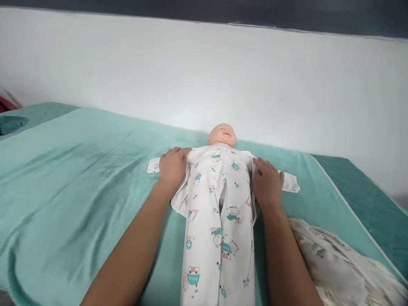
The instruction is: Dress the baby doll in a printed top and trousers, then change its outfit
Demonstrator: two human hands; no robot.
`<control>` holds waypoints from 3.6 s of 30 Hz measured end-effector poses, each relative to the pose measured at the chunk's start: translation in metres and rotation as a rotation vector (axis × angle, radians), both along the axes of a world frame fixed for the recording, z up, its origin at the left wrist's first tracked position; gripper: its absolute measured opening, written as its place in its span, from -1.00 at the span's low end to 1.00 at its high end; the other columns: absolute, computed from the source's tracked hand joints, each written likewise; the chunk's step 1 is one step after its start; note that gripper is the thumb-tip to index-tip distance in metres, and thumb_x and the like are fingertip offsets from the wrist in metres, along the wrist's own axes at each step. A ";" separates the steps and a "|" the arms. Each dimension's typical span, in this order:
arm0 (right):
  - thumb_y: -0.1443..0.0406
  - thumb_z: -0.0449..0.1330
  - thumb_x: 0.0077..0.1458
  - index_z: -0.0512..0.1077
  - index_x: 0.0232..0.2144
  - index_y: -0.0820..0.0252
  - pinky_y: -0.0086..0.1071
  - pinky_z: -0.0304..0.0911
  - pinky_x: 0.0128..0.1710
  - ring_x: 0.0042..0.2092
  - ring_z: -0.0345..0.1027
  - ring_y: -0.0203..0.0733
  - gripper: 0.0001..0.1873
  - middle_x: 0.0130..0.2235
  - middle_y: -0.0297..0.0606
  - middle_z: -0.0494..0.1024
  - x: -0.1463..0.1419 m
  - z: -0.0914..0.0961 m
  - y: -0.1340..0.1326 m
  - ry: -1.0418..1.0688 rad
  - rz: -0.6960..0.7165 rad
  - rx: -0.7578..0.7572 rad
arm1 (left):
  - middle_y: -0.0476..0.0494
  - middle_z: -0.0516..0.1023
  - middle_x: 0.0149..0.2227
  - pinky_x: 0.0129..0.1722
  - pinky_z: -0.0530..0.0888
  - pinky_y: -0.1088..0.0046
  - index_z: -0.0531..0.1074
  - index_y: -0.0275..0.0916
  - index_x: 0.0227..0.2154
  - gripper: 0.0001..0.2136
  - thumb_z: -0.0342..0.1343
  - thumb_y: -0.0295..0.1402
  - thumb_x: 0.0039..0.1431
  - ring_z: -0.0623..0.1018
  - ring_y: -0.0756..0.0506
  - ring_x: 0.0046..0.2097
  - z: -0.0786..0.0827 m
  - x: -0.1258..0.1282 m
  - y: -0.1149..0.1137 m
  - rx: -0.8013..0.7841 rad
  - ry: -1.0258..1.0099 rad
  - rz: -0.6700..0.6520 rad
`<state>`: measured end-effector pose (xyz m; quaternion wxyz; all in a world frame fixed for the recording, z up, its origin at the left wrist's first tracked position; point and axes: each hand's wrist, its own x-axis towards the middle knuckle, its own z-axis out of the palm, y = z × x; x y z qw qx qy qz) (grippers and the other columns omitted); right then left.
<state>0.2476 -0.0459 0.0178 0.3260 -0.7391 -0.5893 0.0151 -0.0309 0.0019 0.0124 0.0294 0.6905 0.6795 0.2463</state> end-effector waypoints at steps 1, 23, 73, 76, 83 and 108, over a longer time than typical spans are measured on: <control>0.38 -0.09 0.17 0.49 0.10 0.13 0.22 -0.22 0.37 0.36 0.14 0.04 -0.46 0.27 -0.18 0.41 -0.004 0.006 -0.002 0.022 0.018 0.058 | -0.10 0.56 0.09 0.09 0.35 0.15 0.49 0.03 0.10 -0.56 -0.16 -0.44 0.30 0.48 -0.23 0.12 0.000 0.000 0.000 -0.014 -0.021 -0.007; 0.37 0.12 0.12 0.41 -0.03 0.27 -0.22 0.22 -0.05 0.10 0.31 0.05 -0.67 0.09 -0.04 0.46 -0.127 0.079 0.056 -0.705 0.680 -0.386 | -0.15 0.57 0.11 0.15 0.37 0.11 0.35 -0.10 0.20 -0.53 -0.05 -0.40 0.22 0.51 -0.27 0.14 -0.001 -0.018 0.003 -0.033 -0.259 0.099; 0.20 0.15 0.24 0.47 0.05 -0.03 -0.29 0.16 -0.24 -0.10 0.45 -0.05 -0.66 -0.09 -0.19 0.58 -0.162 0.085 0.074 -0.729 0.730 -0.434 | -0.22 0.45 0.18 0.33 0.12 -0.09 0.23 -0.16 0.24 -0.43 -0.05 -0.58 0.15 0.35 -0.28 0.25 -0.003 -0.015 0.000 0.041 0.020 -0.173; 0.23 0.13 0.24 0.49 0.03 0.01 -0.26 0.22 -0.17 -0.06 0.45 -0.03 -0.68 -0.04 -0.18 0.57 -0.160 0.083 0.076 -0.682 0.758 -0.451 | -0.25 0.49 0.11 0.25 0.25 -0.02 0.27 -0.20 0.19 -0.57 -0.03 -0.43 0.27 0.42 -0.28 0.15 -0.005 -0.013 0.002 -0.049 0.042 -0.170; 0.21 -0.02 0.31 0.44 0.12 0.03 -0.13 0.22 0.13 0.19 0.31 0.00 -0.59 0.20 -0.24 0.47 -0.087 0.081 0.056 -0.236 0.576 -0.257 | -0.18 0.52 0.08 0.24 0.26 0.08 0.37 -0.14 0.10 -0.65 -0.02 -0.47 0.28 0.44 -0.26 0.14 -0.007 -0.024 0.007 -0.031 0.095 -0.042; 0.26 -0.08 0.21 0.49 0.01 0.17 -0.03 0.12 0.10 0.04 0.38 0.10 -0.55 -0.01 -0.05 0.59 0.005 0.004 0.011 -0.006 -0.090 -0.066 | -0.06 0.47 0.20 0.30 0.33 0.31 0.45 -0.15 0.05 -0.56 -0.14 -0.56 0.20 0.39 -0.07 0.26 0.032 0.031 -0.033 0.139 -0.311 -0.451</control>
